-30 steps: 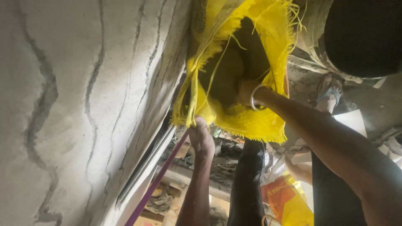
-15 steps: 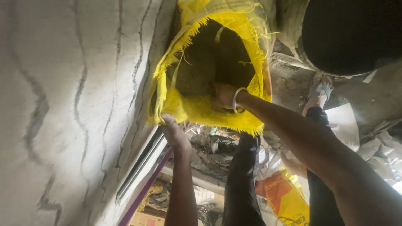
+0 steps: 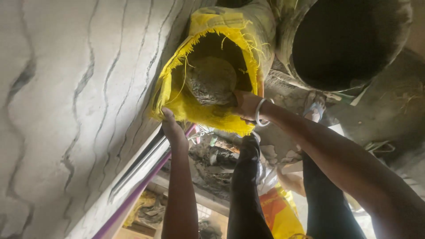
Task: Transferring cement from a bag into a bucket using a trowel.
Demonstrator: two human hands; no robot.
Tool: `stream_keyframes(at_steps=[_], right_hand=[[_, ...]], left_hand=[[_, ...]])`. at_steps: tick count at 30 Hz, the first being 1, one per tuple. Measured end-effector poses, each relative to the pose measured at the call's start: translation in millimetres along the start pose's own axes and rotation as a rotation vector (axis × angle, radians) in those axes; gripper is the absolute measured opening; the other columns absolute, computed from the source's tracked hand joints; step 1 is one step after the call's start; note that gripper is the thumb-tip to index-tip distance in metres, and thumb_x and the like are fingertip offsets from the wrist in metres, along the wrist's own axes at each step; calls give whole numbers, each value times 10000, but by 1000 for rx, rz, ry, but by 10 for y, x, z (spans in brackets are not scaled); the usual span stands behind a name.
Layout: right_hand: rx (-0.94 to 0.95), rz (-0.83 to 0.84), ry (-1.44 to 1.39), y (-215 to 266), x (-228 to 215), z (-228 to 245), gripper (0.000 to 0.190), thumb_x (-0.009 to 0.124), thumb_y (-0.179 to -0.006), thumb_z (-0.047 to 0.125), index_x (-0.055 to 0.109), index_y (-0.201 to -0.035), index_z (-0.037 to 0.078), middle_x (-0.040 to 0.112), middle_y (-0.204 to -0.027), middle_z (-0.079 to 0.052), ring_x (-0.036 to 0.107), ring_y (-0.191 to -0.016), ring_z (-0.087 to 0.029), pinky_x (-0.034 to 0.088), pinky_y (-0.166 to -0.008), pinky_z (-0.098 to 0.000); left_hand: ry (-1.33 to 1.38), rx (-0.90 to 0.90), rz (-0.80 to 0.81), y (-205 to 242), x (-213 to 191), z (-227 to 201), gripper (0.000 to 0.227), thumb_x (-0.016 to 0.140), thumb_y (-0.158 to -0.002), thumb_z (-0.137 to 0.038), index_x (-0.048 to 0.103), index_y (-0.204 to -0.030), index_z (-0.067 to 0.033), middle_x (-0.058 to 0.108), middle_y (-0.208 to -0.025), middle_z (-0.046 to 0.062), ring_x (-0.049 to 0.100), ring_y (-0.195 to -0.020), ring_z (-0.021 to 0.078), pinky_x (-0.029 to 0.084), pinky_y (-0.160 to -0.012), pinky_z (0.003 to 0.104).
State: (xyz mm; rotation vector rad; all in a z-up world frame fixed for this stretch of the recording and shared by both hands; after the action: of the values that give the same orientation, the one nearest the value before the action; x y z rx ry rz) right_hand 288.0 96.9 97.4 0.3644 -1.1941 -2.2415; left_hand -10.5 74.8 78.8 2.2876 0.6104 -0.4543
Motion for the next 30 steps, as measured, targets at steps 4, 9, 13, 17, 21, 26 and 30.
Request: stream_keyframes(at_steps=[4, 9, 13, 17, 21, 26, 30], right_hand=[[-85, -40, 79, 247, -151, -67, 388, 681, -878, 239, 515, -1126, -10, 675, -784, -133, 684, -523, -226, 554, -425, -372], [5, 12, 56, 554, -237, 96, 348, 654, -888, 213, 504, -1145, 33, 677, -748, -137, 658, -517, -221, 535, -432, -372], [15, 58, 72, 610, -275, 140, 334, 632, -909, 222, 493, -1166, 59, 672, -723, -123, 644, -514, -204, 535, -444, -374], [0, 57, 99, 736, -325, 226, 318, 629, -910, 224, 499, -1154, 66, 669, -713, -102, 644, -509, -195, 536, -447, -372], [-20, 53, 134, 940, -389, 279, 288, 630, -908, 206, 519, -1126, 53, 670, -692, -89, 646, -501, -190, 528, -447, -360], [-31, 81, 107, 1270, -491, 191, 292, 624, -897, 181, 518, -1139, 56, 663, -679, -90, 638, -497, -183, 526, -437, -362], [-54, 94, 46, 1613, -669, -56, 397, 602, -895, 197, 474, -1256, 95, 654, -646, -83, 623, -466, -175, 531, -418, -355]], left_hand=[[29, -46, 9, -87, 67, 29, 954, 465, -888, -775, 588, -1314, 69, 639, -1281, 181, 636, -1139, 278, 505, -972, 387], [115, 17, 55, 18, 115, -28, 943, 483, -919, -762, 603, -1284, 99, 644, -1250, 208, 627, -1119, 280, 505, -964, 396], [36, -37, 3, 127, 124, -167, 925, 452, -902, -768, 577, -1311, 53, 625, -1253, 129, 631, -1110, 231, 501, -948, 373], [116, -19, 62, 74, 90, -80, 923, 466, -908, -754, 632, -1252, 86, 684, -1160, 165, 655, -1026, 246, 527, -896, 374], [110, 78, 79, 46, 58, -20, 905, 472, -959, -745, 623, -1259, 95, 662, -1203, 165, 632, -1079, 229, 512, -927, 343], [195, 18, 146, 163, 77, -163, 835, 451, -933, -728, 588, -1267, 25, 657, -1231, 112, 662, -1091, 203, 559, -902, 357], [163, 23, 141, 206, 145, -201, 819, 427, -958, -709, 633, -1221, 38, 696, -1115, 137, 676, -969, 230, 558, -822, 373]])
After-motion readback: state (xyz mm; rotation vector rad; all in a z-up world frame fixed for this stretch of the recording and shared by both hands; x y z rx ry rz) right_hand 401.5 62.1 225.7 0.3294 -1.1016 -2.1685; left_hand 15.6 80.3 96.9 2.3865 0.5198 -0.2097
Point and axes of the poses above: each hand's wrist, its own y-axis away from the middle knuckle, its own x-axis out of the palm, z = x × y, the point moved 1 cm from there along -y, towards the middle knuckle
